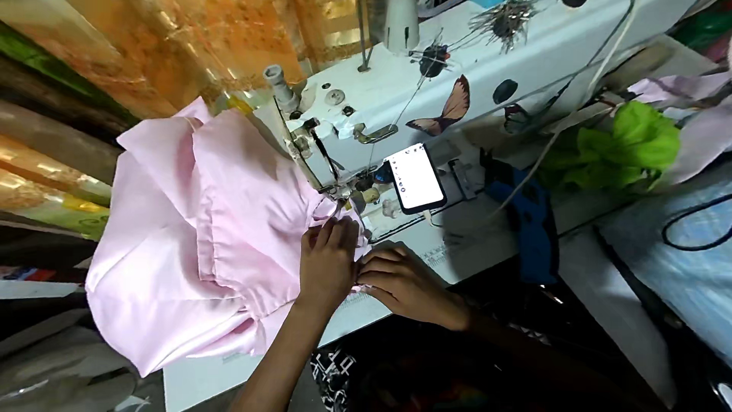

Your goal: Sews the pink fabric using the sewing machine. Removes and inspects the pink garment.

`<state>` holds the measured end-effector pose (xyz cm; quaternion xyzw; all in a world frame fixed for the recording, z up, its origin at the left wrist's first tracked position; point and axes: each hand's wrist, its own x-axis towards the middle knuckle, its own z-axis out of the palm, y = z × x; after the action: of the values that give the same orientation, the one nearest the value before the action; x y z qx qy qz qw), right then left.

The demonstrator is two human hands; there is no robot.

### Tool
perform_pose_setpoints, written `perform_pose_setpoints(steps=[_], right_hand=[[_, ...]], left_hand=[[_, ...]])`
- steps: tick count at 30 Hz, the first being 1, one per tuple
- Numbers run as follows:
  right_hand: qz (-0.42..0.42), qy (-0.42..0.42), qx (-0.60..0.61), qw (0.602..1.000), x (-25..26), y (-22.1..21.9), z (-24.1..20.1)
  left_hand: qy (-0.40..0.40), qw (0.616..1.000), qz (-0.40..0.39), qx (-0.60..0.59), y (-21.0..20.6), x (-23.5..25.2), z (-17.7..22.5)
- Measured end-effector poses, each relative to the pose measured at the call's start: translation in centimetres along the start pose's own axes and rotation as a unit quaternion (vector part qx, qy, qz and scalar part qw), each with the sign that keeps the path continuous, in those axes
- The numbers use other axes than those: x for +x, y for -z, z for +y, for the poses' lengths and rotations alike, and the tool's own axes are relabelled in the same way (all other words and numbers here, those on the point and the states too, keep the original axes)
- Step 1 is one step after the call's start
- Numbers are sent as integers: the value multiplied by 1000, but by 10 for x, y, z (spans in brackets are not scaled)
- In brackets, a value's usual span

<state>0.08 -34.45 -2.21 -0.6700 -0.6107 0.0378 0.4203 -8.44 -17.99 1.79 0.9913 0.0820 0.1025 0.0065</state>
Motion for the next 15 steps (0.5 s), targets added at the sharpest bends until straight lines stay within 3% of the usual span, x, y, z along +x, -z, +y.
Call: perform_pose_setpoints(steps=[15], right_hand=[[2,-11,-4,1000,5,0,0]], left_hand=[[5,997,49,-63,-20,3,-14]])
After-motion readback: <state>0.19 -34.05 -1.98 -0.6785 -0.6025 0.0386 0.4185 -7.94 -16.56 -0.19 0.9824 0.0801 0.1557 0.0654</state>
